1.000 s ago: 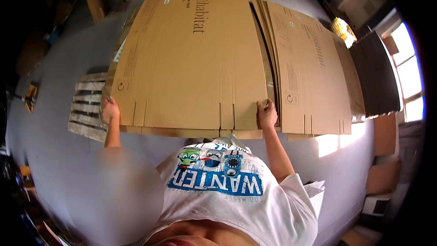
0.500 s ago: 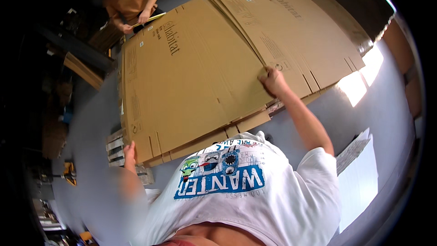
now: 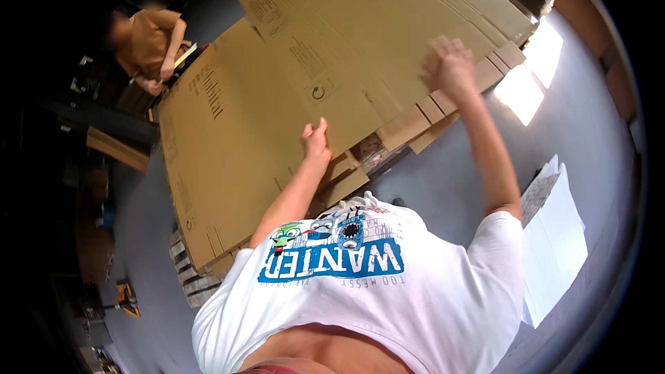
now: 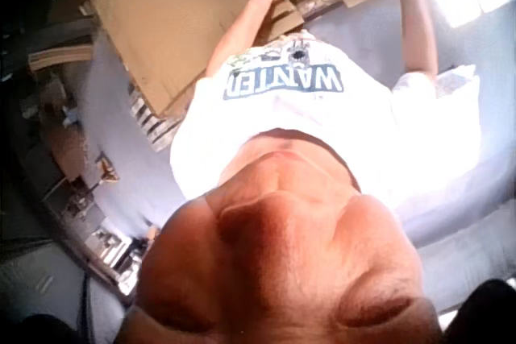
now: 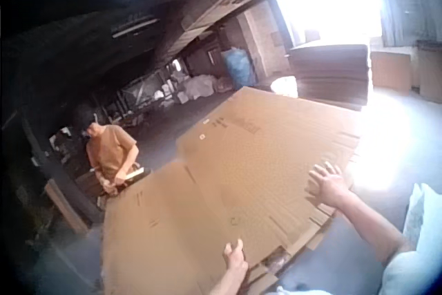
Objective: The person repeatedly lifts flat cardboard boxes from a wooden pallet and stacks them into a growing pile. Another person is visible in the background applying tape to the boxes. The camera wearer handles the boxes by hand, lifting and placing them one by one.
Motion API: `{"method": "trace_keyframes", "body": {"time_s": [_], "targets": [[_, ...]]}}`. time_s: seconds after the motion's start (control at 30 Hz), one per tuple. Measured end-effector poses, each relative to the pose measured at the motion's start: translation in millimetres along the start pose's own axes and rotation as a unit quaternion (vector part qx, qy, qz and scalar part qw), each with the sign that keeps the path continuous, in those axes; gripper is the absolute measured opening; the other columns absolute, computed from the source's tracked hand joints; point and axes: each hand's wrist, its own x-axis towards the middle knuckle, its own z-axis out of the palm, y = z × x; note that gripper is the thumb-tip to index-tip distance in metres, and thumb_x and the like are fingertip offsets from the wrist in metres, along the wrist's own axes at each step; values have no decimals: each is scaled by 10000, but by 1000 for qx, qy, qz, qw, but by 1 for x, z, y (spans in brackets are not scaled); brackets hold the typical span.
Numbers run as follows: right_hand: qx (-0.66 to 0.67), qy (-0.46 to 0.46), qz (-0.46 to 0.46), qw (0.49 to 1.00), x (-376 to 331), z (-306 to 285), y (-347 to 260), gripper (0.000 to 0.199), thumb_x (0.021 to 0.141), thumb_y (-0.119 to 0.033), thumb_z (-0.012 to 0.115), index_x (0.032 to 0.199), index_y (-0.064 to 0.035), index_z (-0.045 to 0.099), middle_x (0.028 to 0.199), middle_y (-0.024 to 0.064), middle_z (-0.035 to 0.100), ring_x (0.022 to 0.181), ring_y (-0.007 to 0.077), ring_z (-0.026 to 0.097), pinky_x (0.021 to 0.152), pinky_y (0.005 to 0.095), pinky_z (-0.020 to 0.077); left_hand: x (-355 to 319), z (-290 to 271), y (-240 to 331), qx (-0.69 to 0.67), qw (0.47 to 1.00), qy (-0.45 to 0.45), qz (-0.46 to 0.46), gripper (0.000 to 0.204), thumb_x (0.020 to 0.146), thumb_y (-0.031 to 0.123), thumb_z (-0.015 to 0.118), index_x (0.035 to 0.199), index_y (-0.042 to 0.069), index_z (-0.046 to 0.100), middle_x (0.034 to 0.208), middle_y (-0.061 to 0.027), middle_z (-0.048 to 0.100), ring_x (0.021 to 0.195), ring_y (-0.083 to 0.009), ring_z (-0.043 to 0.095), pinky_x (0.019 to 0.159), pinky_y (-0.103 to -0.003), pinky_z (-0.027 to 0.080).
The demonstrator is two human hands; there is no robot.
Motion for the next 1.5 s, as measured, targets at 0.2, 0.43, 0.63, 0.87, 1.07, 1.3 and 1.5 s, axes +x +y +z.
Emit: {"method": "trace_keyframes", "body": {"time_s": [0.2,0.43,0.63,0.87,1.07,1.3,1.5], "targets": [[50,-162,75,983,-43,99,-15,597,840,-578,475,1331,-239,469,1461,60,321,1379,344,177,1097,571,102,-13,115,-52,107,991,26,-72,180,876,76,557,1002,-22,473,944,-132,577,785,-204,581,675,-357,513],[36,-269,69,960,-72,139,29,649,829,-584,489,1395,-295,358,1502,38,233,1393,334,131,1096,565,121,-73,73,-7,254,857,-362,-265,184,918,97,510,1066,-9,534,986,-114,634,777,-180,654,637,-287,551],[16,-275,78,958,-70,136,15,645,836,-541,519,1404,-298,334,1509,28,214,1390,340,142,1073,588,162,-51,-56,59,257,944,-140,152,140,926,116,512,982,6,578,818,-73,656,690,-128,637,625,-247,517],[-28,-299,94,949,-57,139,-22,443,843,-355,571,1252,-203,492,1349,121,418,1215,368,386,953,523,369,-56,-338,107,661,616,354,241,297,856,232,554,1078,37,523,1115,-175,539,1021,-343,519,821,-440,451],[199,-108,-97,969,-113,120,-164,279,801,-187,621,1033,-33,610,982,189,589,913,375,566,785,444,472,-98,-496,137,719,497,478,91,474,851,404,548,1100,1,550,1130,-171,529,1059,-336,503,857,-445,444],[170,-199,-62,963,-118,96,-265,320,801,-334,607,881,-31,670,885,214,607,819,377,602,723,443,491,-110,-546,170,717,446,535,8,396,834,410,563,971,41,601,980,-126,587,919,-301,576,795,-418,469],[169,-263,37,949,-94,95,-268,358,778,-363,631,862,-18,684,880,243,647,852,381,629,758,435,502,-112,-553,198,678,513,525,30,330,849,344,540,900,29,624,902,-160,604,853,-323,612,706,-424,508]]}}
